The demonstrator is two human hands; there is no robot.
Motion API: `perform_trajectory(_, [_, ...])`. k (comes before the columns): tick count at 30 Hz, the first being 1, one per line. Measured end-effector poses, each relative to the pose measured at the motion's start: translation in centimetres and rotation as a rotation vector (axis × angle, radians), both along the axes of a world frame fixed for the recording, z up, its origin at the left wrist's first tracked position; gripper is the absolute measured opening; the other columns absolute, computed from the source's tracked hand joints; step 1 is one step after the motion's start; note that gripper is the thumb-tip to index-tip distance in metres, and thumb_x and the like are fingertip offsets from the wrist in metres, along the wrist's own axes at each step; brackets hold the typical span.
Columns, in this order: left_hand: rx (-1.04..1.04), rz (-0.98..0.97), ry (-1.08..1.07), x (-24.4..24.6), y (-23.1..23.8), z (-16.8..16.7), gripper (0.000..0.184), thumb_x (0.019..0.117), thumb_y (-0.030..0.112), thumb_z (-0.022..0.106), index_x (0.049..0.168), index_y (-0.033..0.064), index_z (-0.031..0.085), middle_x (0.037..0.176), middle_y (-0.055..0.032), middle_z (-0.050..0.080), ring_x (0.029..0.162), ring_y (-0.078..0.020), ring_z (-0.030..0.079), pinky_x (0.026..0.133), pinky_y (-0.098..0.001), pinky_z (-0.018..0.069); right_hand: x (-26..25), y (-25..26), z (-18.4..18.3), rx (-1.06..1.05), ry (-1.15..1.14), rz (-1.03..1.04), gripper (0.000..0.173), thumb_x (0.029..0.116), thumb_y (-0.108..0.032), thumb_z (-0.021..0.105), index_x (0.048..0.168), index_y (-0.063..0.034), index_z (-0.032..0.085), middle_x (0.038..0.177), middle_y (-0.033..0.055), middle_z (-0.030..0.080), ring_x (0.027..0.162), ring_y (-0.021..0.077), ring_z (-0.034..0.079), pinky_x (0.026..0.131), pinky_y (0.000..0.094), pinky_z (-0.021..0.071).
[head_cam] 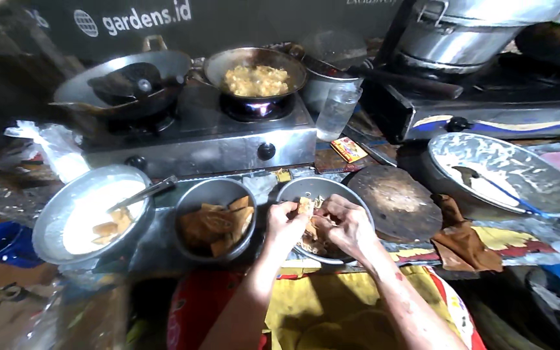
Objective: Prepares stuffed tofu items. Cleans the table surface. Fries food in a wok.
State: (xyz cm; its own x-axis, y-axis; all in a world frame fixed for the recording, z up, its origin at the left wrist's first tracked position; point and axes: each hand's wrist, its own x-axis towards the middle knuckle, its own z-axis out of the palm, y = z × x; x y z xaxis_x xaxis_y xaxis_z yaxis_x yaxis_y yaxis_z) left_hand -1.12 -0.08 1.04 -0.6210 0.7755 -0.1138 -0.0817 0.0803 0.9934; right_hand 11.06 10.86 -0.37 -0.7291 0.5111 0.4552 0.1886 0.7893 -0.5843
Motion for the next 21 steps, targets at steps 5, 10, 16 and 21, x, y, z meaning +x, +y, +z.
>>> perform_trajectory(5, [-0.003, -0.002, -0.028, -0.1, -0.2, 0.2, 0.015, 0.0885, -0.004, 0.065, 0.102, -0.0074, 0.07, 0.092, -0.0132, 0.069, 0.074, -0.0117, 0.067, 0.067, -0.0275, 0.0581, 1.0, 0.6, 1.1, 0.02, -0.016, 0.083, 0.022, 0.0843, -0.006, 0.058, 0.09, 0.0025, 0.077, 0.099, 0.0181, 0.074, 0.095, 0.0289, 0.069, 0.084, 0.0403, 0.0559])
perform_trajectory(10, [0.022, 0.005, -0.06, 0.0, -0.2, 0.5, 0.013, 0.0874, -0.006, 0.066, 0.1, -0.0067, 0.07, 0.088, -0.0109, 0.07, 0.072, -0.0105, 0.067, 0.066, -0.0263, 0.058, 1.3, 1.3, 1.5, -0.034, 0.055, 0.04, 0.031, 0.0865, -0.004, 0.052, 0.104, 0.0046, 0.076, 0.105, 0.0202, 0.071, 0.097, 0.0263, 0.068, 0.086, 0.0379, 0.056])
perform_trajectory(16, [0.041, 0.027, -0.056, 0.1, -0.1, 0.6, 0.013, 0.0864, -0.008, 0.066, 0.099, -0.0073, 0.07, 0.086, -0.0097, 0.07, 0.069, -0.0094, 0.067, 0.065, -0.0252, 0.0584, 0.2, 0.1, 1.7, -0.119, -0.053, 0.129, 0.035, 0.095, -0.013, 0.051, 0.115, 0.0027, 0.075, 0.106, 0.0166, 0.067, 0.1, 0.0221, 0.063, 0.09, 0.0345, 0.0521])
perform_trajectory(21, [0.083, -0.004, 0.019, 0.0, -0.3, 0.1, 0.015, 0.0837, -0.009, 0.067, 0.098, -0.0066, 0.07, 0.083, -0.0079, 0.072, 0.068, -0.0074, 0.068, 0.065, -0.0239, 0.0588, -0.2, -0.3, 0.8, -0.083, 0.01, 0.132, 0.027, 0.0933, -0.012, 0.055, 0.098, 0.0018, 0.078, 0.095, 0.0141, 0.07, 0.09, 0.019, 0.066, 0.083, 0.0311, 0.0532])
